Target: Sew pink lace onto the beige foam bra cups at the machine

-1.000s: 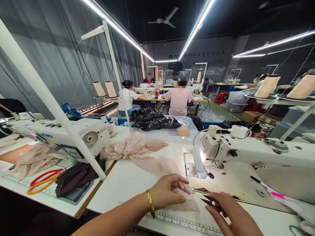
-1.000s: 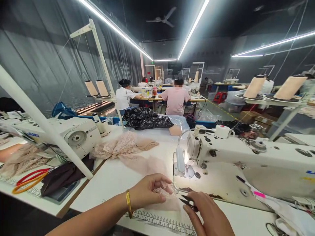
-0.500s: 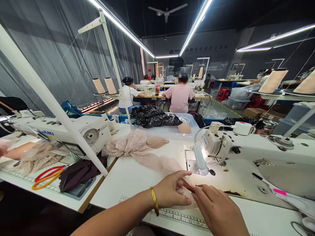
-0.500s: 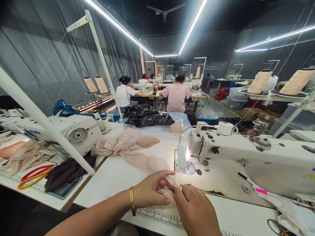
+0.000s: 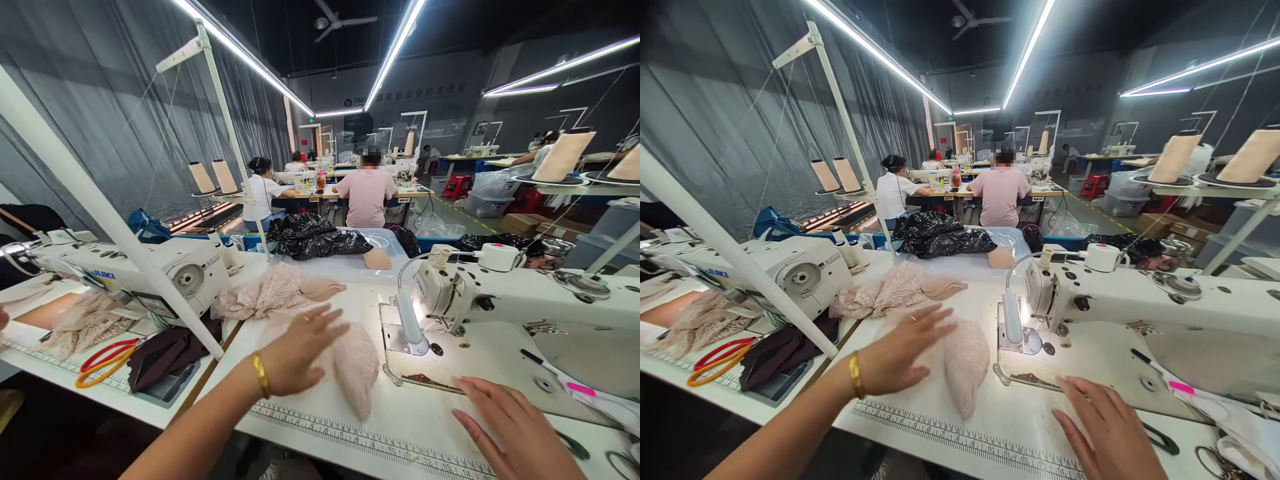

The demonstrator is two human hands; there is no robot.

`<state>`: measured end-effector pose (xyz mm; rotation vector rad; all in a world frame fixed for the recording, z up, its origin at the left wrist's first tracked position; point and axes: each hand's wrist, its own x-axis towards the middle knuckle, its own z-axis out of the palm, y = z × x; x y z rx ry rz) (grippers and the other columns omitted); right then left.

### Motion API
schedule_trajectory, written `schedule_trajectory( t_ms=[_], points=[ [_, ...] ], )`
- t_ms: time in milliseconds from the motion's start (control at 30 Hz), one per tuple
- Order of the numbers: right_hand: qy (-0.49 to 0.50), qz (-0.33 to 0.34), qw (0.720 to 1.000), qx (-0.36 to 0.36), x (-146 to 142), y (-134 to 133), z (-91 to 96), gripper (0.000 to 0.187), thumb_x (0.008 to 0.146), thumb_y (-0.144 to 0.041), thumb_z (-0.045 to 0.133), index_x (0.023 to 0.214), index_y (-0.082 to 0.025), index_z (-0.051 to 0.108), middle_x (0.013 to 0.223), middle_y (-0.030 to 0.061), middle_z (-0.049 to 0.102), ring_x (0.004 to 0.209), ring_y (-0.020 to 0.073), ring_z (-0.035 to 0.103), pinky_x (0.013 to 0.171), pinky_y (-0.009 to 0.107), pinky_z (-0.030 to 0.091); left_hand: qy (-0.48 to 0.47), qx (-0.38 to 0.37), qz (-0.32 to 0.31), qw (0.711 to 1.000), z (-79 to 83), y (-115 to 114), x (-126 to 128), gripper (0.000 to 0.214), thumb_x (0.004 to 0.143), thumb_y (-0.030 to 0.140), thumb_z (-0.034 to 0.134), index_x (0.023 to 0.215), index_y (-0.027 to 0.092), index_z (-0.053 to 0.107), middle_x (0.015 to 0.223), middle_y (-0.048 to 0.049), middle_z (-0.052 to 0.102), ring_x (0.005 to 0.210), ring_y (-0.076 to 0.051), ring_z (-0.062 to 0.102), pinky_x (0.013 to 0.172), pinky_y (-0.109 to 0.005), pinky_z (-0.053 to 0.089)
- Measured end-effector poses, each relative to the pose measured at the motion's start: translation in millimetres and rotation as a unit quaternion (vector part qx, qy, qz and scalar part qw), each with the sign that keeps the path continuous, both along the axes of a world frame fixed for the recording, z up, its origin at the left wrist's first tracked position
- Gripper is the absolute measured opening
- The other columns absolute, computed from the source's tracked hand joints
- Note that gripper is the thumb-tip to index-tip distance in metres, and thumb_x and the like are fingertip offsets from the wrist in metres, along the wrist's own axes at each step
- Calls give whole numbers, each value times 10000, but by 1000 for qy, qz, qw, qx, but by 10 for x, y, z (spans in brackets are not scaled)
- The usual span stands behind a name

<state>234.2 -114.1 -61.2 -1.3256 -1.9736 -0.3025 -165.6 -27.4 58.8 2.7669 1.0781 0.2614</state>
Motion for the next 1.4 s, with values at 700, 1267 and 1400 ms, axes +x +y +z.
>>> schedule_trajectory(
  t_ms=[700,1267,1400],
  points=[
    [554,153,747,-333,-1394,-151,187,633,832,-789,680,1217,-290,621,964,10,656,772,188,631,762,327,549,-550,-437,190,685,-559,-310,1168,666,661,701,870,761,202,440,698,69,444,642,-99,400,612,-232,334],
    [604,85,717,-337,-1283,109,333,518,802,-746,753,882,-240,682,752,0,667,720,188,604,728,310,519,-554,-456,205,665,-589,-318,1027,643,641,681,875,708,185,472,681,50,484,654,-103,438,645,-245,359],
    [605,88,697,-375,-1120,228,245,545,830,-775,694,807,-231,678,702,-7,631,677,173,538,662,287,459,-377,-325,163,852,-569,17,807,515,850,681,692,845,197,515,732,38,530,664,-123,495,616,-242,412]
  ],
)
